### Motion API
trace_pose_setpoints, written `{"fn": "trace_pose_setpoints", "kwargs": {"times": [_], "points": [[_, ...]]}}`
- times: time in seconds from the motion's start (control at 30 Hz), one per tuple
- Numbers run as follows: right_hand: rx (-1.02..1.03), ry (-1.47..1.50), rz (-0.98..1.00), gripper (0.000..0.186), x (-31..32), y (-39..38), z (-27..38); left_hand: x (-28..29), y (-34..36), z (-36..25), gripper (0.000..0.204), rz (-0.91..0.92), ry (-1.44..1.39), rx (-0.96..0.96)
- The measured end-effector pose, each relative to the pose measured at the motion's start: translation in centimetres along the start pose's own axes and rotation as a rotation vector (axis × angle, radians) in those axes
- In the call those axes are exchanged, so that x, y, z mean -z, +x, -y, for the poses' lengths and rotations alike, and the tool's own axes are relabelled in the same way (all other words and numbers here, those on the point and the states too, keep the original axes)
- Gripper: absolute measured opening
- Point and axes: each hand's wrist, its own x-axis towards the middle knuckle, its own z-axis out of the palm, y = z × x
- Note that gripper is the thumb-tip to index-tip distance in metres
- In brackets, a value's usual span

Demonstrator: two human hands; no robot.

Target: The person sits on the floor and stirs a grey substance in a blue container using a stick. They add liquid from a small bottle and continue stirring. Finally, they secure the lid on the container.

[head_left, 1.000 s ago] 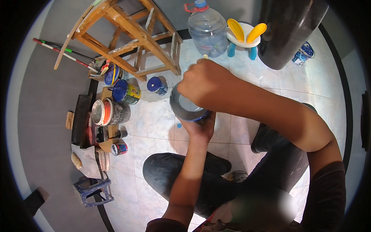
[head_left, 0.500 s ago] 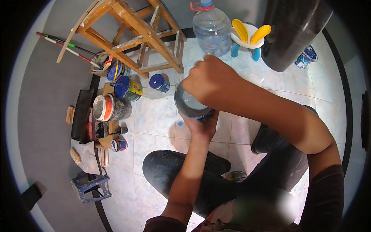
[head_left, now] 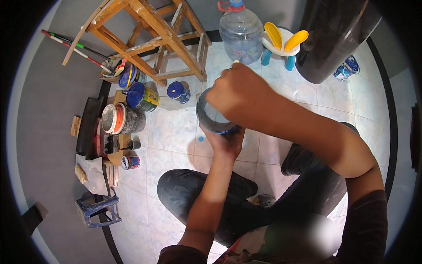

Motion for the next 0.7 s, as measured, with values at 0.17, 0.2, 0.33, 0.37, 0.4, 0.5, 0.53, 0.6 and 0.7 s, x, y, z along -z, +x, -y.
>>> {"fn": "trace_pose_setpoints", "kwargs": {"times": [0.17, 0.2, 0.33, 0.37, 0.4, 0.5, 0.53, 0.6, 0.7], "points": [[0.041, 0.077, 0.047, 0.015, -1.4, -0.2, -0.2, -0.3, 0.1, 0.7, 0.064, -0.015, 0.020, -0.053], [0.031, 0.064, 0.013, 0.017, -1.4, 0.2, -0.4, -0.1, 0.1, 0.3, 0.064, -0.020, -0.035, -0.024], [-0.020, 0.081, 0.201, 0.015, -0.5, -0.2, 0.1, -0.3, 0.3, 0.6, 0.064, 0.061, 0.003, -0.082], [-0.052, 0.094, 0.200, 0.012, -1.2, 0.1, 0.3, -0.4, 0.5, 0.7, 0.064, 0.054, 0.019, -0.092], [-0.083, 0.114, 0.193, 0.011, -1.5, 0.3, 0.7, -0.5, 0.3, 0.4, 0.064, 0.043, 0.041, -0.107], [-0.041, 0.019, 0.068, 0.012, -0.1, -0.4, -0.9, -0.9, -0.4, 0.1, 0.066, -0.043, -0.013, -0.005], [-0.013, 0.058, 0.122, 0.013, -0.4, -0.3, -0.4, -0.7, -0.3, 0.3, 0.067, -0.016, 0.044, -0.063], [0.039, 0.136, 0.227, 0.014, -1.3, -0.3, 1.4, -0.4, -0.3, 0.7, 0.069, 0.038, 0.162, -0.179], [0.023, 0.025, -0.029, 0.013, -1.1, 0.1, -1.0, -0.7, -0.3, 0.1, 0.071, -0.047, -0.022, -0.011]]}}
